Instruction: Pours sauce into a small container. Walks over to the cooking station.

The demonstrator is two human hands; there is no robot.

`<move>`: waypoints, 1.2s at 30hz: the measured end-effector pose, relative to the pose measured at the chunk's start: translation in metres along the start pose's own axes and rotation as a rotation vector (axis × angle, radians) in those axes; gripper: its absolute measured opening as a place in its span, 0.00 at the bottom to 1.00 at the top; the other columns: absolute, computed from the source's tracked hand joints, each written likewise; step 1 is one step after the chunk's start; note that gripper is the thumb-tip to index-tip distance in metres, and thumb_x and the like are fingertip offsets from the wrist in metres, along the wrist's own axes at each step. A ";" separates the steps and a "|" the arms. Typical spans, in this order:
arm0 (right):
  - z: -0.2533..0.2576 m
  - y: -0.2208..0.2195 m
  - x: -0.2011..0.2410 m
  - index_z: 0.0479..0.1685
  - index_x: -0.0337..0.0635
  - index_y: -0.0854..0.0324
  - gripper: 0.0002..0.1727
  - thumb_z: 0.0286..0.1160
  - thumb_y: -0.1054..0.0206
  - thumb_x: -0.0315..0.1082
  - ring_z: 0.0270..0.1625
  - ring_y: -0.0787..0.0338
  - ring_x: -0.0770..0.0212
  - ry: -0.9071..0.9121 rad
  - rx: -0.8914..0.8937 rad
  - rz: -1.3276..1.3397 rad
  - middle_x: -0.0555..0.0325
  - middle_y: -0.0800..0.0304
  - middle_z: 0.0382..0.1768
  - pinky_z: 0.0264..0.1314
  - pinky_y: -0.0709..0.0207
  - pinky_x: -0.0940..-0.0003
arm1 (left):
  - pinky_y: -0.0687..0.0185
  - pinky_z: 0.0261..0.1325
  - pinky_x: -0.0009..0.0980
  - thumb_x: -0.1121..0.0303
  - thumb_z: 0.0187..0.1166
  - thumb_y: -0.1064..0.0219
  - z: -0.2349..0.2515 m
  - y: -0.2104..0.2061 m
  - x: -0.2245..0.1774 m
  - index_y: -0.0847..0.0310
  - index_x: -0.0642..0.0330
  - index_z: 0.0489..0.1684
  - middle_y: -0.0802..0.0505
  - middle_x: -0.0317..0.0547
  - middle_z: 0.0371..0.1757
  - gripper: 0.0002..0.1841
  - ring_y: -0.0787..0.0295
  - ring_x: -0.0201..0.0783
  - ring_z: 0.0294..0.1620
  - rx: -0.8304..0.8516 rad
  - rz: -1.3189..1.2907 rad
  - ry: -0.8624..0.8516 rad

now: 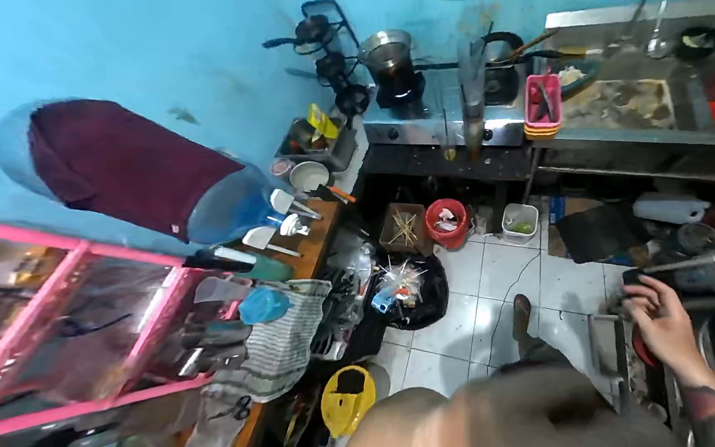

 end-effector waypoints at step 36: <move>0.563 -0.277 0.168 0.83 0.55 0.29 0.50 0.52 0.11 0.48 0.76 0.18 0.57 0.169 0.205 0.081 0.58 0.16 0.73 0.76 0.22 0.49 | 0.27 0.76 0.33 0.86 0.73 0.37 0.229 -0.094 0.600 0.39 0.84 0.77 0.18 0.72 0.69 0.30 0.20 0.48 0.69 -0.163 0.053 1.247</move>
Point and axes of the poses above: each hand's wrist, its own z-axis towards the middle knuckle, its own y-axis out of the back of the hand, x = y × z, the point moved 8 cm from there along z, towards the middle knuckle
